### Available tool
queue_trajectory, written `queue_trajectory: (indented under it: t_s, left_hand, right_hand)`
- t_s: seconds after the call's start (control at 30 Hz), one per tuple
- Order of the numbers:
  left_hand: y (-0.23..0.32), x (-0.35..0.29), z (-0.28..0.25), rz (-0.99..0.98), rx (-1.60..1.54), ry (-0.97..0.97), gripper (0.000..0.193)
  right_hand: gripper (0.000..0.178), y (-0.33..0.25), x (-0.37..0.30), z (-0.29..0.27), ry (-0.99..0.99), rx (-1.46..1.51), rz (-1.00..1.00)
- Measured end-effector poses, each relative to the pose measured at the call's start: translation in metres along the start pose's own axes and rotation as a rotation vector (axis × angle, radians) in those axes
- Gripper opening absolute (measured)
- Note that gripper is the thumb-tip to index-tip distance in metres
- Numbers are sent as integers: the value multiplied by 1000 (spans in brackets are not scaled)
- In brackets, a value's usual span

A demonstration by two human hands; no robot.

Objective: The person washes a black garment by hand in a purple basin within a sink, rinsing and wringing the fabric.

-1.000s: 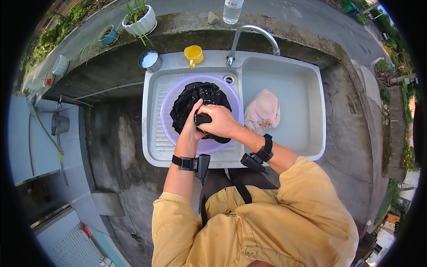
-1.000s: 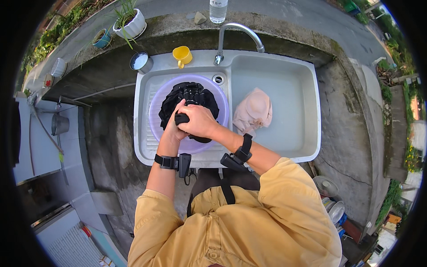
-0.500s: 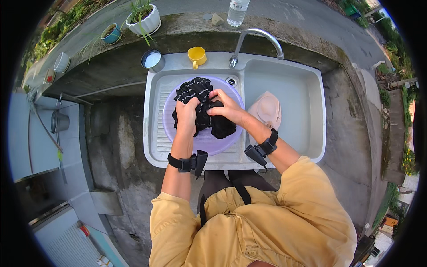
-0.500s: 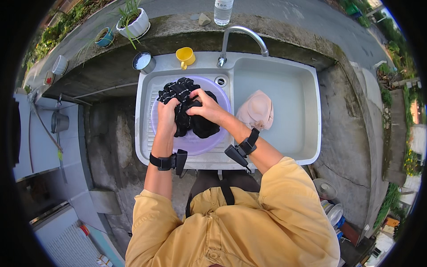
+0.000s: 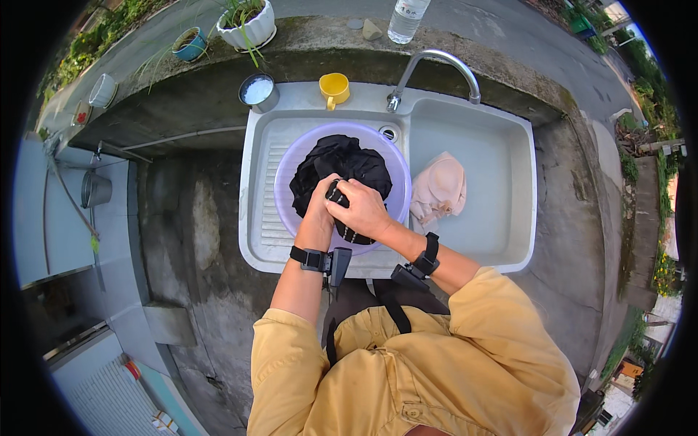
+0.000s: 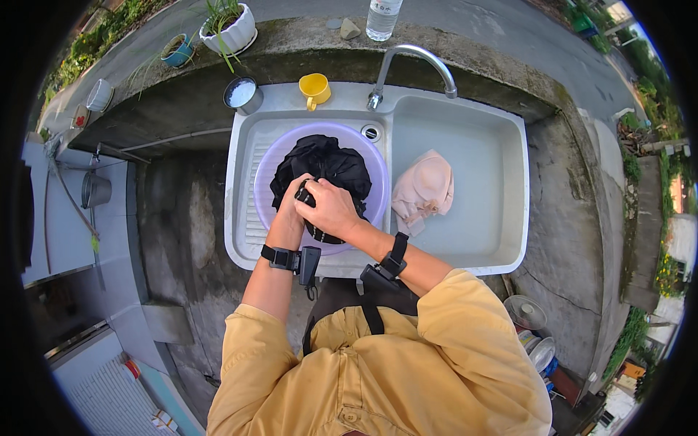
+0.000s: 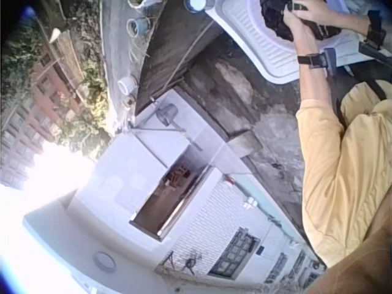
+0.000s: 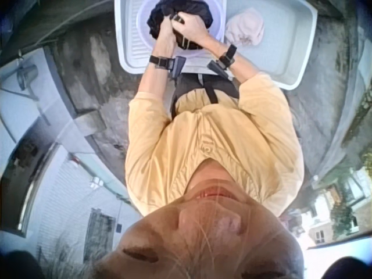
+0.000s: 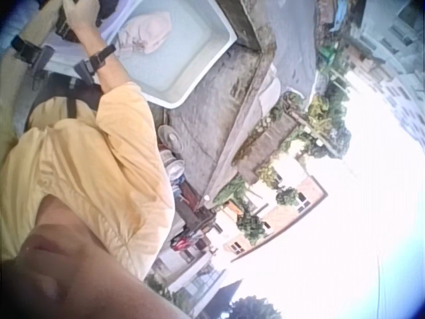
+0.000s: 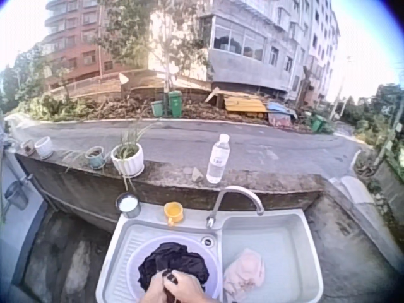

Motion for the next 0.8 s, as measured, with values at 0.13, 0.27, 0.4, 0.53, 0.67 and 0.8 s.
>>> queue_trajectory:
  t_s: [0.13,0.27,0.4,0.53,0.67,0.8]
  left_hand:
    - [-17,-27,43,177,41,496,21]
    - [13,-24,41,305,143,205,13]
    - [38,-41,70,341,34,83,8]
    - [29,-41,69,175,55,-37,11]
    - [24,-34,61,109,207,152,14]
    - [27,-26,57,174,217,229,41]
  right_hand:
    - [27,65,13,-25,161,-85,118]
    - [23,32,2,-8,54,22,-43]
    - [29,109,-6,-7,-205,826,513]
    - [52,95,4,-3,-195,1374,730]
    - [33,82,43,-40,-129,786,269]
    - [14,26,35,-28,51,98,-46]
Point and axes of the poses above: each hand's wrist, its own x-axis towards the middle knuckle, its own z-axis out of the palm, y = z × x, the point moved 10 cm from there along x, towards the middle knuckle, and after that the axes turned 2 degrees about y, right-handed, at the moved point
